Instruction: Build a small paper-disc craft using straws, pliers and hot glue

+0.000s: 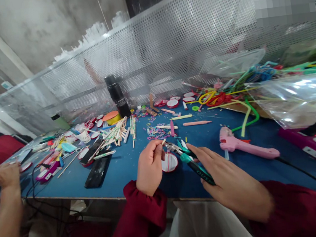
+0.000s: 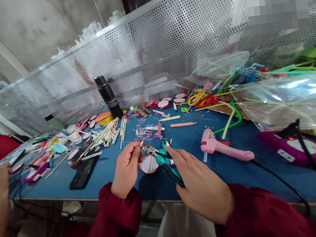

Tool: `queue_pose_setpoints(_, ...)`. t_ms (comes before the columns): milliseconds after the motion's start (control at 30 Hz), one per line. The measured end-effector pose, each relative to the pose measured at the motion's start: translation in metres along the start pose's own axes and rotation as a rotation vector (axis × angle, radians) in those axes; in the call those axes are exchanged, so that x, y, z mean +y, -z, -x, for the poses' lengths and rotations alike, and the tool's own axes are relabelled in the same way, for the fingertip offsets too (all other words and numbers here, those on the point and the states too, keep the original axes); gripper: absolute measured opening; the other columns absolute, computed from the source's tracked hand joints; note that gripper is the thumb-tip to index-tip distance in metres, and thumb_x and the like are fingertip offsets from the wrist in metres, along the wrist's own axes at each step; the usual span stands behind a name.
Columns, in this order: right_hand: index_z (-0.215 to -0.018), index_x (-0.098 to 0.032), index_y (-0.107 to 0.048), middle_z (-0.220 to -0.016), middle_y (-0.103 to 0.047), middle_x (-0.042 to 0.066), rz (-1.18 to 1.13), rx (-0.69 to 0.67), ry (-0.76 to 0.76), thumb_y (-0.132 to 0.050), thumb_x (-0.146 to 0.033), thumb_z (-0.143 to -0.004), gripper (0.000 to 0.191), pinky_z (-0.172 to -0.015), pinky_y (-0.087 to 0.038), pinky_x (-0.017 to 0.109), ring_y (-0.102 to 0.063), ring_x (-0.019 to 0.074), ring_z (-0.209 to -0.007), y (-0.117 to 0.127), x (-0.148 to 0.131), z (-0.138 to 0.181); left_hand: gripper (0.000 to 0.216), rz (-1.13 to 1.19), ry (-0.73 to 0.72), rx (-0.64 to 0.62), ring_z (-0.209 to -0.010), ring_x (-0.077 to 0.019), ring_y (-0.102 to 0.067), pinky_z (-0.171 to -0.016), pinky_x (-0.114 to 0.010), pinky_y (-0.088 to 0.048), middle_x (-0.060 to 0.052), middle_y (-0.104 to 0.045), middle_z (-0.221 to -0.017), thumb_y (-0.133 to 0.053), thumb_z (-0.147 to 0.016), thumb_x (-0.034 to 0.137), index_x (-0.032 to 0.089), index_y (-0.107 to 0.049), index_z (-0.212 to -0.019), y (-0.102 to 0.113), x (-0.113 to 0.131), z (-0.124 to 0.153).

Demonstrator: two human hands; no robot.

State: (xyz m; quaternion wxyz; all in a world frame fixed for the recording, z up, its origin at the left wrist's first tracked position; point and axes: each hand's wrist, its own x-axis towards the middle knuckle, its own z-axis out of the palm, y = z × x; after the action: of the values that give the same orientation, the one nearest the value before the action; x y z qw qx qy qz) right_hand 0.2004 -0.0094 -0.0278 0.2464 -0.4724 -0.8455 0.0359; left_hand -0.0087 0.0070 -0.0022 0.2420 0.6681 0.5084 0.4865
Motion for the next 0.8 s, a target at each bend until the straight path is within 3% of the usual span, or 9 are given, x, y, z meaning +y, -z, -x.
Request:
queue_pose_setpoints(367,-0.153,-0.019,-0.026,-0.141,-0.053,0.013,-0.047,-0.040,-0.003,-0.046,-0.010,-0.079,0.078,-0.115,-0.041,0.047,-0.049,0.0267,-0.136,0.0035,0.0011,-0.0009,0.024,0.011,-0.033,-0.104,-0.064,-0.0116,-0.048,-0.065,-0.023,-0.039,0.002,-0.050,-0.068,-0.040,-0.101,0.029,0.018,-0.057,-0.088,0.0008,0.0065,0.0015)
queue_pose_setpoints(800,-0.142,-0.018,-0.041,-0.130,-0.060,0.012,-0.137,-0.047,-0.031,-0.045,-0.013,-0.077,0.065,-0.110,-0.045,0.045,-0.055,0.0263,-0.127,0.0039,0.0012,-0.0023,0.024,0.003,-0.048,-0.126,-0.064,-0.0118,-0.046,-0.065,-0.024,-0.037,0.002,-0.049,-0.068,-0.040,-0.101,0.030,0.018,-0.054,-0.086,0.0019,0.0070,0.0006)
